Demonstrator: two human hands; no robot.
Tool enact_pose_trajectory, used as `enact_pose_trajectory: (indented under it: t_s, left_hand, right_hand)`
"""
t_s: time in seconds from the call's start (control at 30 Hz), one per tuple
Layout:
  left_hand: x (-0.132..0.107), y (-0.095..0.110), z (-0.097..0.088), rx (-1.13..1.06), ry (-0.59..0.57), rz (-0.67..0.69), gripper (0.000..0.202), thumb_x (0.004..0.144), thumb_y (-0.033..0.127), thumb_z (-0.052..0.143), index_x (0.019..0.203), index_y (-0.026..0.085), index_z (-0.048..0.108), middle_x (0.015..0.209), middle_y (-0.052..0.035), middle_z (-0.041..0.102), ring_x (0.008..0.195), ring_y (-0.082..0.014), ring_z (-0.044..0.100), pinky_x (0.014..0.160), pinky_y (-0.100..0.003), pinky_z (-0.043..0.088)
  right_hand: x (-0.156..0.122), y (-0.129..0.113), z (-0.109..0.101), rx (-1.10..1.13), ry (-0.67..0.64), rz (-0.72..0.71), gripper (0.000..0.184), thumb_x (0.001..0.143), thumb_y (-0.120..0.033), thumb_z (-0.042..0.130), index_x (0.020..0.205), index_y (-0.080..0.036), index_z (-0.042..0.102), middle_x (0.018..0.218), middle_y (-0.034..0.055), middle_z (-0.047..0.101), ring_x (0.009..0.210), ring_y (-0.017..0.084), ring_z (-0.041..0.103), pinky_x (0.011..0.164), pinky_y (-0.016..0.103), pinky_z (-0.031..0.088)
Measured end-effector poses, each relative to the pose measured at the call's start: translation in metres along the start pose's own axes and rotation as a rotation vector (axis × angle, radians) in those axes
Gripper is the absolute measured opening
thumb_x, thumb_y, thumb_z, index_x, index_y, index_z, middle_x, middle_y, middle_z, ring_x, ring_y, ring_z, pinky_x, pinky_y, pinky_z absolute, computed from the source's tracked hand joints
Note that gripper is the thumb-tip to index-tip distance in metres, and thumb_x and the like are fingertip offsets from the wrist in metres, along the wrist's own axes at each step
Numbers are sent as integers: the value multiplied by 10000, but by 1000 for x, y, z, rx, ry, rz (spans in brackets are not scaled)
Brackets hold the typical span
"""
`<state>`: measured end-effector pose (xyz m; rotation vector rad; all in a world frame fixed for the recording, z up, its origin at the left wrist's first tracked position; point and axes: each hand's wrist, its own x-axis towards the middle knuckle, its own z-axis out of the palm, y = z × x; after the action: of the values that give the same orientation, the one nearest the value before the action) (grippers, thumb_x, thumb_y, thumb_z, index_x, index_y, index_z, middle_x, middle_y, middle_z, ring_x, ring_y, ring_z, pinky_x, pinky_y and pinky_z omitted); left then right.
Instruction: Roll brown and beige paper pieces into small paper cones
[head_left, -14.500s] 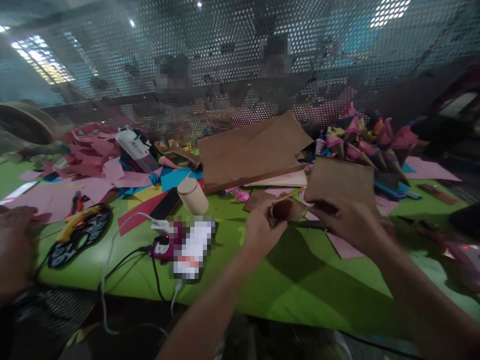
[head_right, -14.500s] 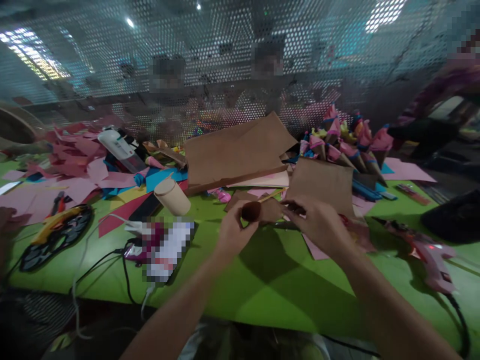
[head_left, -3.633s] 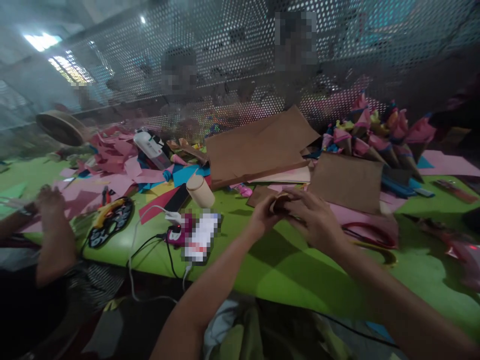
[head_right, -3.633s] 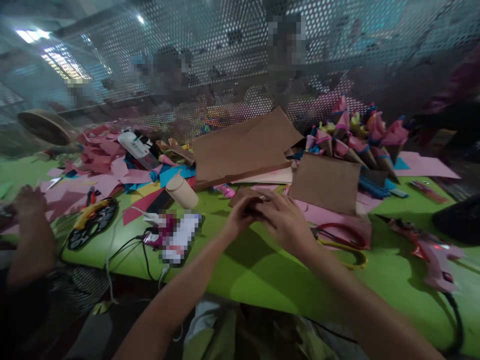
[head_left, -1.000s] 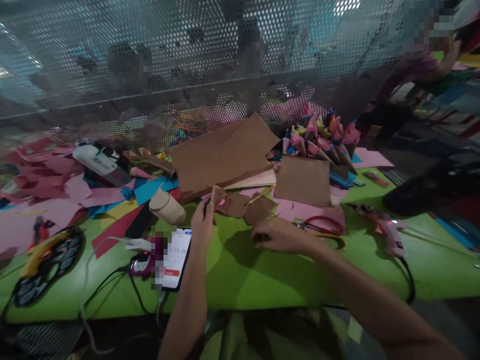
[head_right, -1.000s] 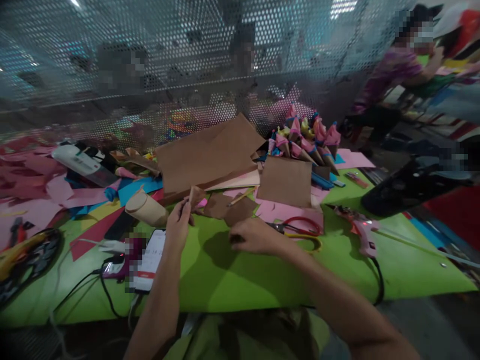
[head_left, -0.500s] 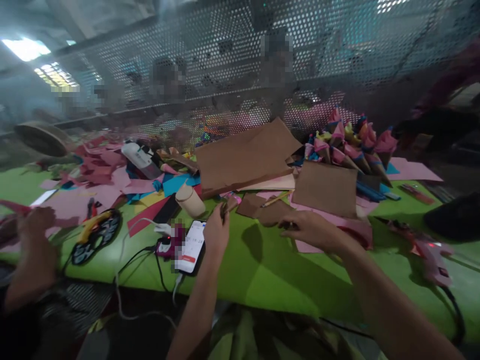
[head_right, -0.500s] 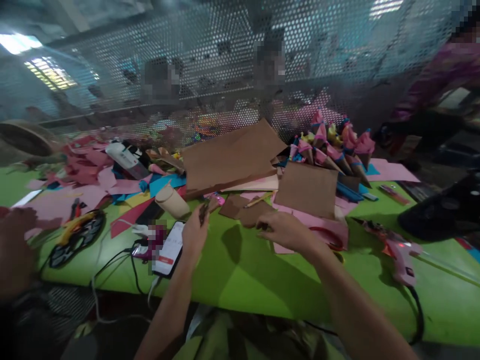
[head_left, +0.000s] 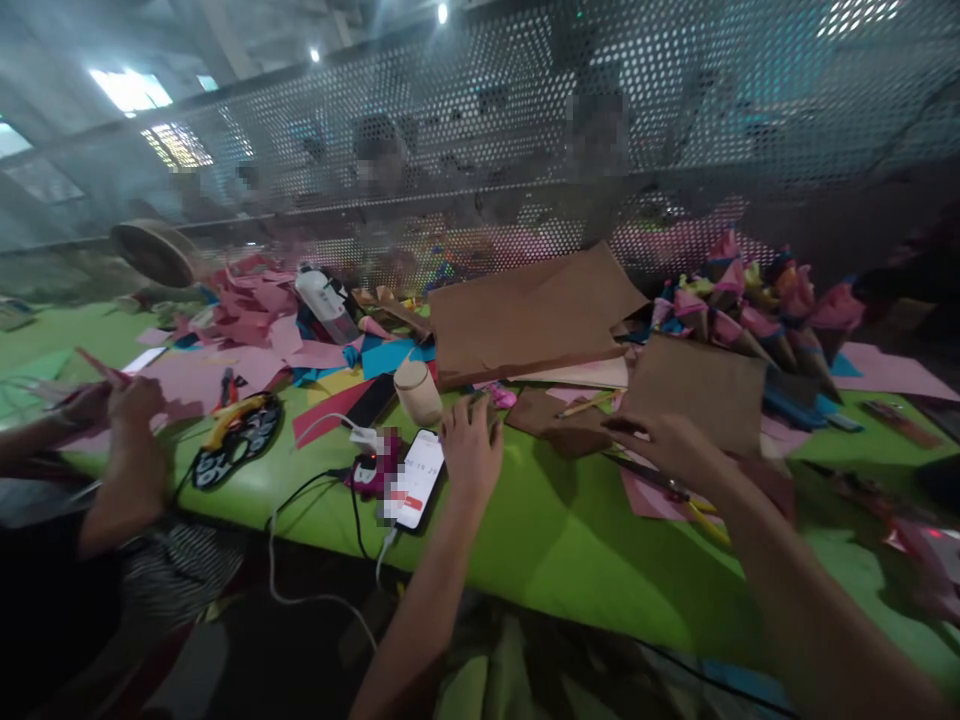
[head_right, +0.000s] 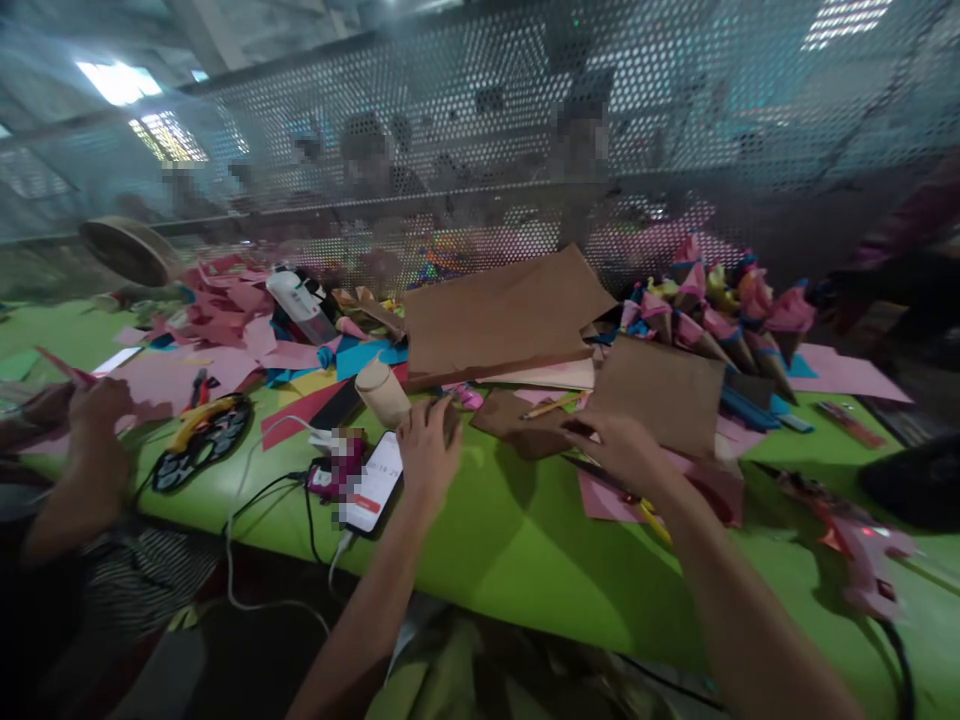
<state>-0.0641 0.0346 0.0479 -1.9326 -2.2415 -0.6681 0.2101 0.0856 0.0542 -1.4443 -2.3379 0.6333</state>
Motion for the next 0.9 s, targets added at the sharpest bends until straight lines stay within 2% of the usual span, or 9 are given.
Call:
enact_pose_trajectory:
  t_s: [0.17, 0.3, 0.33, 0.4, 0.5, 0.6, 0.73, 0.8, 0.9]
  left_hand:
    - [33, 39, 7, -77, -148, 169, 423, 975, 257, 538, 1397, 262, 529, 1420, -85, 589, 1310, -268, 520, 1093, -450, 418]
    - [72, 72, 20, -3, -234, 319, 476, 950, 245, 582, 1413, 159, 518, 1421, -162, 577, 1317, -292, 507, 1081, -442, 399]
    - [80, 77, 24, 29, -280, 337, 475, 941, 256, 603, 1395, 135, 536, 1385, -185, 597, 1288, -301, 530, 1067, -447, 401]
    - [93, 82, 32, 46, -313, 342, 335, 949, 219, 583, 1269, 138, 639, 1239, -167, 682, 1197, -266, 600, 1026, -413, 422]
    - [107, 84, 41, 74, -325, 337, 280, 984, 141, 474, 1119, 149, 719, 1117, -133, 733, 1110, -226, 655, 1010, -394, 429]
    - [119, 81, 45, 108, -324, 314, 295, 986, 127, 464, 1080, 157, 742, 1054, -119, 751, 1039, -209, 688, 953, -364, 461]
    - [140, 67, 38, 169, -288, 234, 299, 987, 122, 464, 1092, 130, 743, 1057, -158, 743, 1056, -234, 686, 908, -358, 483]
    - [152, 57, 33, 201, -246, 166, 352, 997, 97, 404, 1173, 106, 709, 1122, -197, 721, 1124, -256, 662, 939, -387, 476]
    - [167, 39, 27, 238, -206, 55, 419, 1000, 66, 318, 1202, 74, 686, 1138, -230, 705, 1160, -281, 648, 948, -417, 475]
  right_hand:
    - [10, -6, 0, -7, 102, -31, 418, 919, -443, 458, 1100, -206, 751, 1128, 133, 771, 1005, 338, 725, 858, 466, 560]
    - [11, -16, 3, 52, 135, -64, 407, 915, -457, 465, 1110, -234, 745, 1135, 110, 773, 1023, 338, 727, 869, 490, 574]
    - [9, -17, 4, 58, 145, -56, 404, 916, -452, 458, 1107, -247, 749, 1143, 109, 772, 1031, 348, 726, 869, 500, 577]
    - [6, -15, 7, 48, 155, -36, 388, 914, -441, 450, 1093, -296, 762, 1138, 100, 775, 1026, 365, 728, 863, 510, 585]
    - [3, -4, 12, 19, 136, -27, 365, 902, -457, 448, 1056, -401, 774, 1092, 59, 789, 990, 387, 736, 817, 521, 602]
    - [2, 6, 14, -10, 101, -14, 367, 891, -476, 442, 1051, -449, 772, 1065, 45, 794, 949, 398, 743, 776, 537, 606]
    - [-1, 6, 13, 21, 113, -33, 390, 894, -465, 438, 1057, -359, 776, 1084, 76, 791, 974, 383, 742, 810, 529, 594]
    - [-3, 1, 12, 27, 136, -39, 410, 902, -454, 437, 1063, -284, 773, 1109, 108, 783, 1001, 379, 737, 834, 519, 583]
    - [-3, -2, 10, 21, 148, -36, 409, 914, -414, 440, 1079, -225, 763, 1117, 132, 778, 1003, 367, 735, 845, 501, 574]
